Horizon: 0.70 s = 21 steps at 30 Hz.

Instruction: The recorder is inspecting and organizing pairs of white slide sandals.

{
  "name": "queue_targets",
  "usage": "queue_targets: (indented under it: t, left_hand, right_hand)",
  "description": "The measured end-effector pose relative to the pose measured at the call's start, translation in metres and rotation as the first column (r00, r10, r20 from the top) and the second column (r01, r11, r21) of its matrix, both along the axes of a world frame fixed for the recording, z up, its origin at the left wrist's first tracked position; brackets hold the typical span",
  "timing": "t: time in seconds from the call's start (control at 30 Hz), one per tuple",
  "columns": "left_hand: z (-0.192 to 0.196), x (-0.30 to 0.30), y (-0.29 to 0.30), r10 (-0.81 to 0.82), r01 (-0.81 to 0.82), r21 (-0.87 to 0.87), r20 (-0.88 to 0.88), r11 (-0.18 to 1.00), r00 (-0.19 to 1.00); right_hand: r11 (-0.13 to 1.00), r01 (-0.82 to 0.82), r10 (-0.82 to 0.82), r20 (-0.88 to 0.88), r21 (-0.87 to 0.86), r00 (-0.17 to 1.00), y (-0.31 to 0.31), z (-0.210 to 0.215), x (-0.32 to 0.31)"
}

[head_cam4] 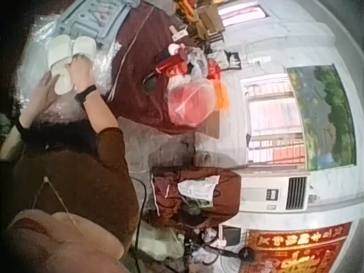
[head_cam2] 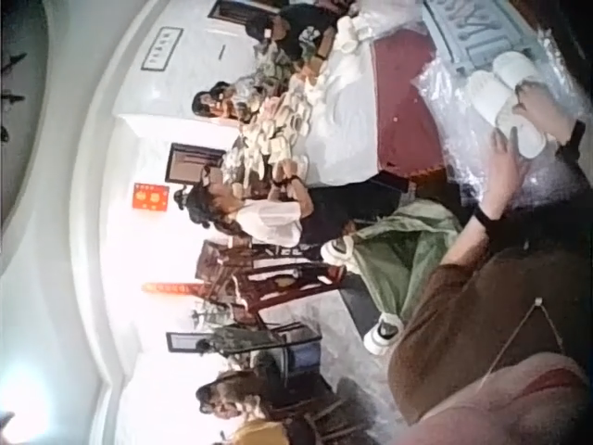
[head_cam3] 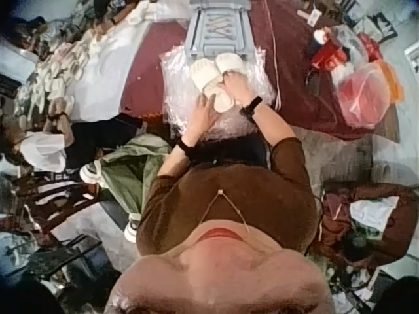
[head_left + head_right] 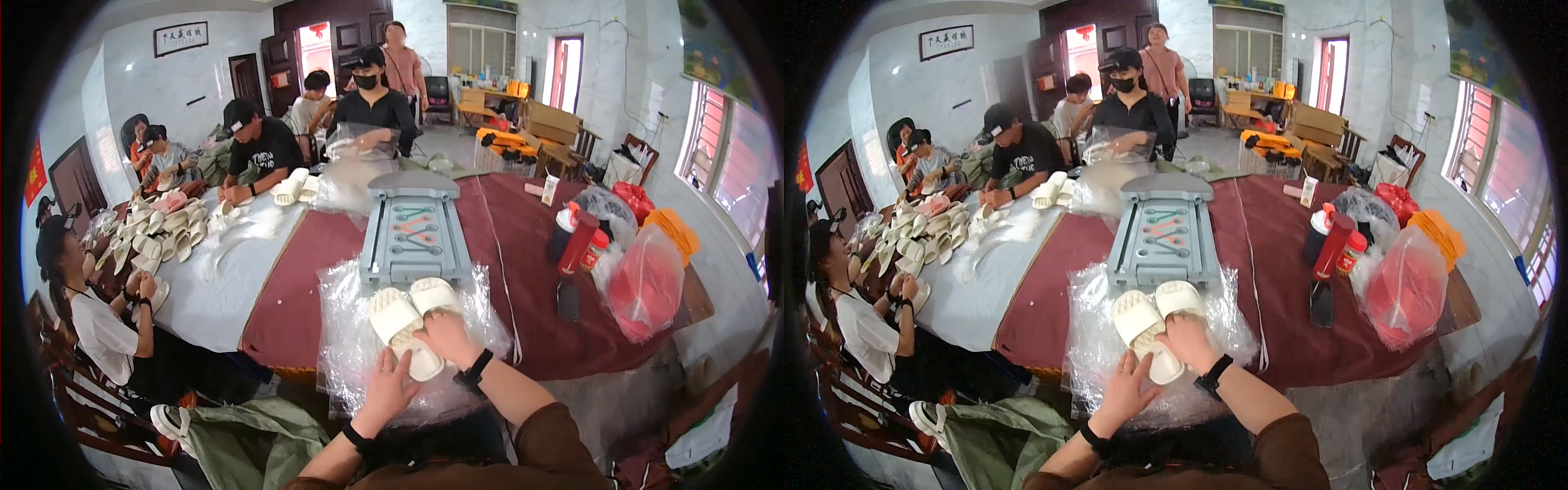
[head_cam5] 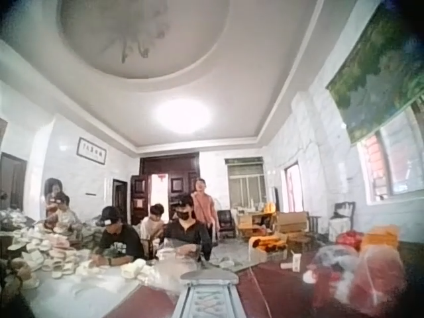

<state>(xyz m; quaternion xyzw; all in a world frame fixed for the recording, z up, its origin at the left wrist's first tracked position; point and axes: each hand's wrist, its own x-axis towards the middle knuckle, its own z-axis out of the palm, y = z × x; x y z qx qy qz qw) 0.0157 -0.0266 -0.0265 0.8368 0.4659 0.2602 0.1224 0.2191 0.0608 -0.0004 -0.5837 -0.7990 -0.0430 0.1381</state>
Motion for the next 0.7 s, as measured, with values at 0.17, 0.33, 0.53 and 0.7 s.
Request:
queue_targets:
  t: [0.17,0.33,0.53,0.7]
  left_hand:
    - [0.002,-0.001,-0.001,-0.023,0.023,0.028,-0.024,0.999,0.999]
    - [0.04,-0.016,-0.003,-0.145,0.143,-0.026,-0.227,0.989,0.963]
    - [0.082,-0.059,-0.004,-0.116,0.227,0.131,-0.563,0.965,0.818]
    - [0.076,-0.071,0.007,-0.012,0.209,0.341,-0.498,0.917,0.867]
  right_hand:
    - [0.998,0.011,-0.001,-0.141,0.069,0.99,0.012,-0.016,0.0]
    - [0.99,0.047,-0.017,-0.211,0.135,0.977,0.02,-0.014,-0.003]
    - [0.994,0.086,-0.053,-0.397,0.066,0.916,0.007,-0.01,0.004]
    - [0.993,0.103,-0.065,-0.485,0.051,0.872,0.001,-0.007,0.01]
